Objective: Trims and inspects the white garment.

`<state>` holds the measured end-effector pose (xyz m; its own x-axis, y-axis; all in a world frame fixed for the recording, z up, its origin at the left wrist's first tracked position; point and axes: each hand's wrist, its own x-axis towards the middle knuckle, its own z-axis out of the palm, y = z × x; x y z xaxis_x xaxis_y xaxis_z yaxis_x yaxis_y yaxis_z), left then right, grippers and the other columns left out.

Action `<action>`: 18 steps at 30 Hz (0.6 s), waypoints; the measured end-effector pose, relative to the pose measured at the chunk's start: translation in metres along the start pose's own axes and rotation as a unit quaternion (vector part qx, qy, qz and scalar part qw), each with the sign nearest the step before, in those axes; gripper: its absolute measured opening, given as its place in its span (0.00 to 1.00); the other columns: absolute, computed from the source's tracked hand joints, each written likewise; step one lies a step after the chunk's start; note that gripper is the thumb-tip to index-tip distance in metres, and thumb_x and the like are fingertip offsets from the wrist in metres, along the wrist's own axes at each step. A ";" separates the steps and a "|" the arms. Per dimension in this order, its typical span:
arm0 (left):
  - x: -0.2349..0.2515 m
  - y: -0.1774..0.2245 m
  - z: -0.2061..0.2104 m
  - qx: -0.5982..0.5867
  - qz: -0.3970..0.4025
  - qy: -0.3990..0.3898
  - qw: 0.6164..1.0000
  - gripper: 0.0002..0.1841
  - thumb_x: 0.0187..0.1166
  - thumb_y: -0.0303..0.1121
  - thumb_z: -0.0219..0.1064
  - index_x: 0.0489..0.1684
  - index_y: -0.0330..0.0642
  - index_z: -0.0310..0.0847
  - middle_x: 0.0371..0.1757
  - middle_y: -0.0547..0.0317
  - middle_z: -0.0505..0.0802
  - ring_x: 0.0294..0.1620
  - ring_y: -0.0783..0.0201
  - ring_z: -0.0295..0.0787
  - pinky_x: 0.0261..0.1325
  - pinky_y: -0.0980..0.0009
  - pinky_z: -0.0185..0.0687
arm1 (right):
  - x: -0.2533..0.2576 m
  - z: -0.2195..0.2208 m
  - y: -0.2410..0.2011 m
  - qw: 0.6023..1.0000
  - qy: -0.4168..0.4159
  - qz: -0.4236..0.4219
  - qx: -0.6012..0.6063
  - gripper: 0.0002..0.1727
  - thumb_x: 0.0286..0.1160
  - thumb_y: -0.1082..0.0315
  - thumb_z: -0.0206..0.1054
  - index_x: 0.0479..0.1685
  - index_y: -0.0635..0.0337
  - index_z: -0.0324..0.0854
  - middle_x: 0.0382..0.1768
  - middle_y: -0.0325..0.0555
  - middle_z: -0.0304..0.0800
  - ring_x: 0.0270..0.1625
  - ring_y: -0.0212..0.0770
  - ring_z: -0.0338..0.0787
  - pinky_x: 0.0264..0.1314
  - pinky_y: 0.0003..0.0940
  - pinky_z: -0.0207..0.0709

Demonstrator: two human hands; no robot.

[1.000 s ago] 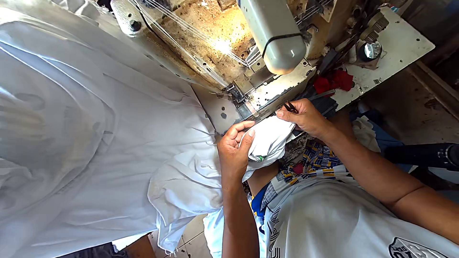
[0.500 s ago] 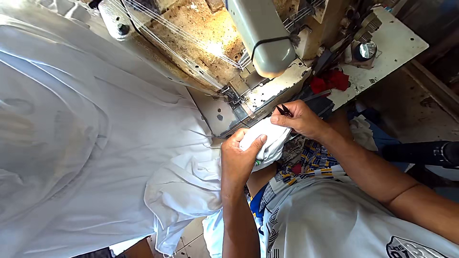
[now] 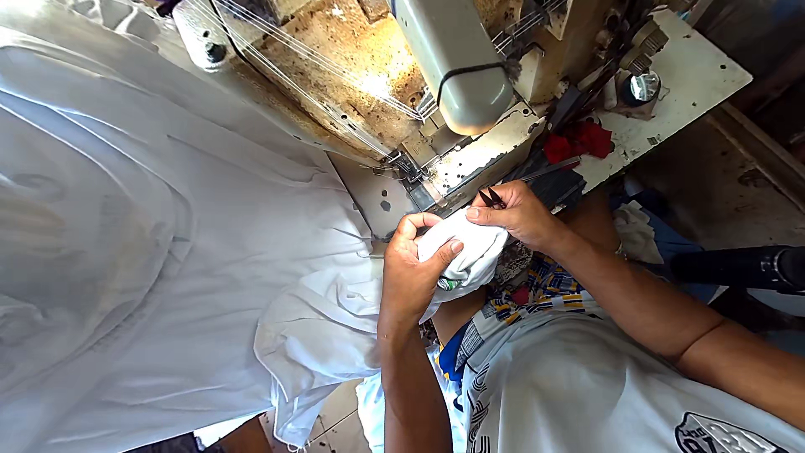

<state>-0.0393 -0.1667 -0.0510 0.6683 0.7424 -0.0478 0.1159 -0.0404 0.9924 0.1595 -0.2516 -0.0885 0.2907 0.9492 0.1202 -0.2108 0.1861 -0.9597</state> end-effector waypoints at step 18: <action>-0.001 0.000 0.007 0.031 -0.025 -0.006 0.999 0.36 0.57 0.23 0.86 0.70 0.52 0.78 0.45 0.50 0.96 0.39 0.55 0.97 0.38 0.62 0.96 | -0.001 0.005 -0.001 1.000 0.011 0.009 -0.016 0.11 0.78 0.73 0.71 0.28 0.68 0.84 0.18 0.46 0.81 0.18 0.32 0.77 0.20 0.26 0.72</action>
<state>-0.0347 -0.1718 -0.0521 0.6691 0.7367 -0.0979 0.1936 -0.0455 0.9800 0.1546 -0.2513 -0.0864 0.3069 0.9467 0.0984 -0.1864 0.1611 -0.9692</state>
